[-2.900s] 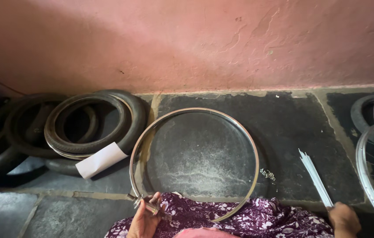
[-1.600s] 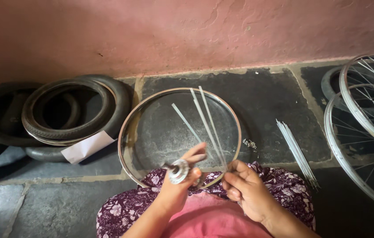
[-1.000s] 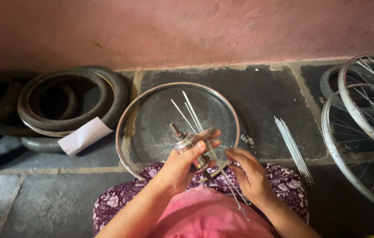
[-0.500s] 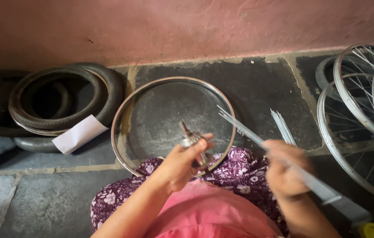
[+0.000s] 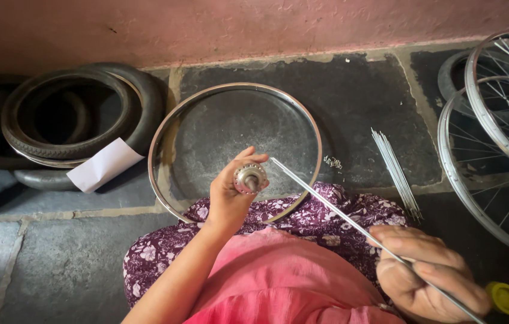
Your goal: The person inserts multiple spokes into a bicycle hub and then attaches the hub to a rim, threading the spokes through the rim holes and securing them with nipples. The person works on the floor with several wheel rims and tires nearby.
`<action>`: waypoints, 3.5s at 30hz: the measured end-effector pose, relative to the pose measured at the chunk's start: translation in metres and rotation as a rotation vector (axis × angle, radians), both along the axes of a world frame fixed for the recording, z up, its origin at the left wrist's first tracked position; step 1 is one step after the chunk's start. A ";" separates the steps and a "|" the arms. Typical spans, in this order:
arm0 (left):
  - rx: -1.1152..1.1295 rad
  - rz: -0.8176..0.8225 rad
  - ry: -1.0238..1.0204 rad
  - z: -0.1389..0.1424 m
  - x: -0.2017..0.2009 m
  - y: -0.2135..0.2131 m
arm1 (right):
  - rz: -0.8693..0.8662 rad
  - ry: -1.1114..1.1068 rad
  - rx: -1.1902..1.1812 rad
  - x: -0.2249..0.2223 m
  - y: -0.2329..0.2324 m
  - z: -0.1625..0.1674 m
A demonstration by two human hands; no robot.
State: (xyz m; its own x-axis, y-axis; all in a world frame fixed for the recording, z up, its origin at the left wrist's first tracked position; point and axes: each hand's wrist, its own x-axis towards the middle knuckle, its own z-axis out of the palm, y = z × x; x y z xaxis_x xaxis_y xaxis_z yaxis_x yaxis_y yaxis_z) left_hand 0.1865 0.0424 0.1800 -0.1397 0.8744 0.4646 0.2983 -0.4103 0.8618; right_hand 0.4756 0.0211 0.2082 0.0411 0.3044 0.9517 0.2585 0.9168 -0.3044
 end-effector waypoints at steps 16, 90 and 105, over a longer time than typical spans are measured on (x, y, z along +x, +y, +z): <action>0.225 0.152 0.167 -0.013 0.002 -0.002 | 0.319 -0.196 -0.056 0.011 -0.019 -0.011; -0.051 0.146 0.141 -0.035 -0.014 -0.032 | 0.542 -0.084 -0.547 -0.033 0.029 0.044; -0.082 0.136 0.131 -0.038 -0.011 -0.039 | 0.565 -0.229 -0.370 -0.022 0.020 0.047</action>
State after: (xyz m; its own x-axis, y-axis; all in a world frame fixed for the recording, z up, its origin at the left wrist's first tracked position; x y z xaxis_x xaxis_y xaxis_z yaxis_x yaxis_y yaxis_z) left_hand 0.1752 0.0033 0.1424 -0.2015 0.8874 0.4147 0.4581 -0.2888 0.8406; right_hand 0.4532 0.0415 0.2550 -0.4072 0.5248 0.7475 -0.1308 0.7765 -0.6164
